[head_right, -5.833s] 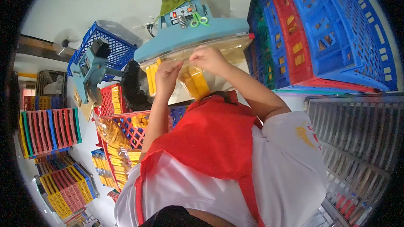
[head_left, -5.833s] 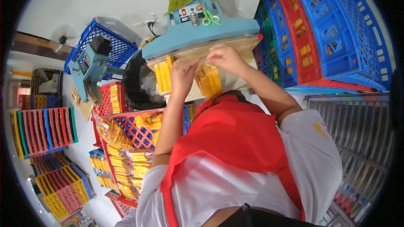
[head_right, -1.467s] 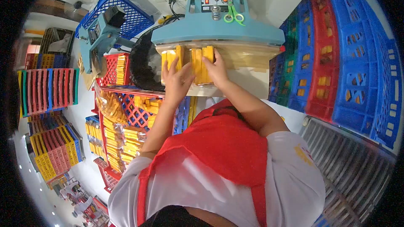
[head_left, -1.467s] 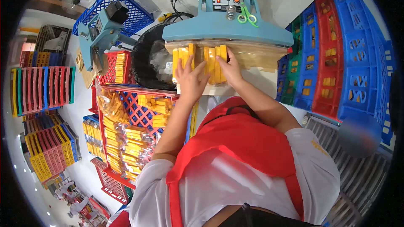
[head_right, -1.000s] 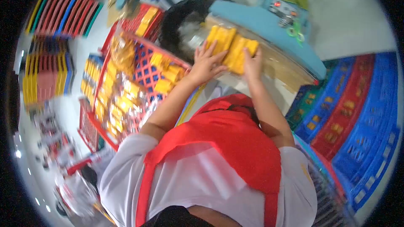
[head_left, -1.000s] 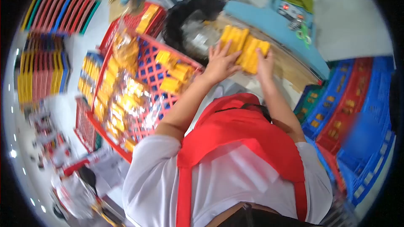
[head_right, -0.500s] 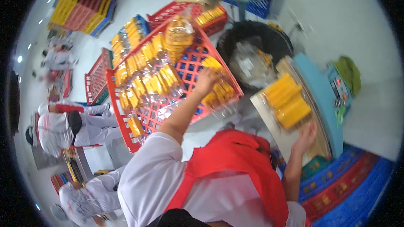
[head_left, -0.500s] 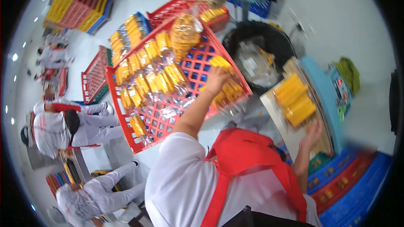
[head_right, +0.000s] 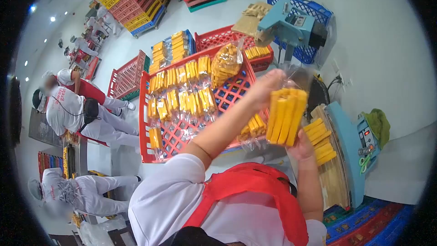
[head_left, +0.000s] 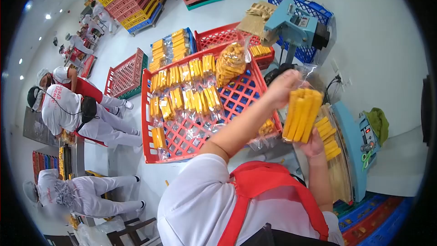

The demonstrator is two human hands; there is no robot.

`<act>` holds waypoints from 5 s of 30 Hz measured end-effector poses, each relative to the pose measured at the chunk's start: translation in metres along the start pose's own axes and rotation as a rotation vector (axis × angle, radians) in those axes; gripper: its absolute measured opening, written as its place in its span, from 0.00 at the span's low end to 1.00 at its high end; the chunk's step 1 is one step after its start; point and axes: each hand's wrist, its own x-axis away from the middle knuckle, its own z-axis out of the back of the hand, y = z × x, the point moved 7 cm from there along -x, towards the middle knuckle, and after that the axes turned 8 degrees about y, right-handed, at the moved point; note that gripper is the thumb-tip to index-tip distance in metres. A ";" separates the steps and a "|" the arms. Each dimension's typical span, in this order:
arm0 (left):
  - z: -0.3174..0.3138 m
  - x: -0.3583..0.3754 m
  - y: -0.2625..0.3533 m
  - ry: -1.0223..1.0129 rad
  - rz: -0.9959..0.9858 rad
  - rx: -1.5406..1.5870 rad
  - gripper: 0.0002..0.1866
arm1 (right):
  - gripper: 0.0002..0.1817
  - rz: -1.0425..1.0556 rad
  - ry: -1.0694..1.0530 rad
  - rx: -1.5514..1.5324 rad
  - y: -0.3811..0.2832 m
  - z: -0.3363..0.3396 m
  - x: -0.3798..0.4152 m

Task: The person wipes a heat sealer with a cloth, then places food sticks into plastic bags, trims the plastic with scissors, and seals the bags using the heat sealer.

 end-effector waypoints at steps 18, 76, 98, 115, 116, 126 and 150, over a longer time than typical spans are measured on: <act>-0.075 0.042 -0.083 -0.180 0.528 0.555 0.28 | 0.34 0.452 0.532 0.709 -0.111 -0.001 0.031; -0.208 0.109 -0.229 -0.672 -0.631 -1.202 0.06 | 0.08 0.893 1.659 1.204 -0.098 0.089 0.297; -0.184 0.109 -0.275 -1.020 0.363 -0.602 0.02 | 0.01 0.747 0.905 0.814 -0.089 0.102 0.294; -0.158 0.114 -0.304 -0.674 0.478 -0.468 0.04 | 0.26 0.547 1.326 0.584 -0.074 0.121 0.307; -0.160 0.118 -0.304 -0.735 0.503 -0.538 0.06 | 0.26 0.573 1.314 0.577 -0.074 0.121 0.307; -0.159 0.111 -0.312 -0.638 0.508 -0.621 0.09 | 0.15 0.643 1.413 0.534 -0.073 0.125 0.323; -0.171 0.105 -0.289 -1.206 0.076 -1.106 0.10 | 0.08 0.344 1.201 0.598 -0.042 0.158 0.288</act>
